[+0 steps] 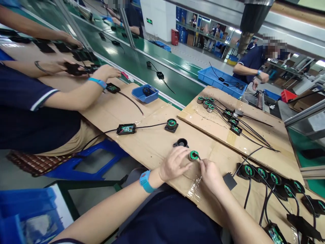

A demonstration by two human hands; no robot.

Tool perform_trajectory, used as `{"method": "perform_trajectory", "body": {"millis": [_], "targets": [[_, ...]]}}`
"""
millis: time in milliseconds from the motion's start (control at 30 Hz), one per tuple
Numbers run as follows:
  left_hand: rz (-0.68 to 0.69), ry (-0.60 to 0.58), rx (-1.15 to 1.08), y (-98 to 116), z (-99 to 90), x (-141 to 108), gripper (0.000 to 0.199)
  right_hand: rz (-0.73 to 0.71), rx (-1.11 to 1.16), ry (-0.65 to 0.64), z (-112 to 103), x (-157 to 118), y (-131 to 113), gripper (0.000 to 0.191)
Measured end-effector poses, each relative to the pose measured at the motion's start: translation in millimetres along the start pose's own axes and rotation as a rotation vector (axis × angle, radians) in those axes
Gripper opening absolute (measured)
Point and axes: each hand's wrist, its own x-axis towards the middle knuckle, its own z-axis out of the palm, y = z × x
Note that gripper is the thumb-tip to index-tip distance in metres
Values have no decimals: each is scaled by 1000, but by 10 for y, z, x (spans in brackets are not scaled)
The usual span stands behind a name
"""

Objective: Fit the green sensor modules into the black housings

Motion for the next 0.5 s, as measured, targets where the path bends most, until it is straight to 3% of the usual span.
{"method": "perform_trajectory", "body": {"millis": [100,167,267,333,433,500], "targets": [[-60,-181,-57,131,137,-31,67,39,121,-114,-76,-15,43,34],[-152,-238,-86,151,216,-9,60,49,92,-129,-113,-2,39,27],[-208,-240,-132,159,254,44,41,3,-174,-16,-158,-10,-19,17],[-222,-221,-118,191,238,65,33,-117,-433,112,-159,-45,-77,15],[-273,-205,-29,258,217,66,29,-332,-714,245,-59,-100,-137,16],[-311,-219,43,282,230,63,25,-386,-779,256,68,-112,-123,18]]}}
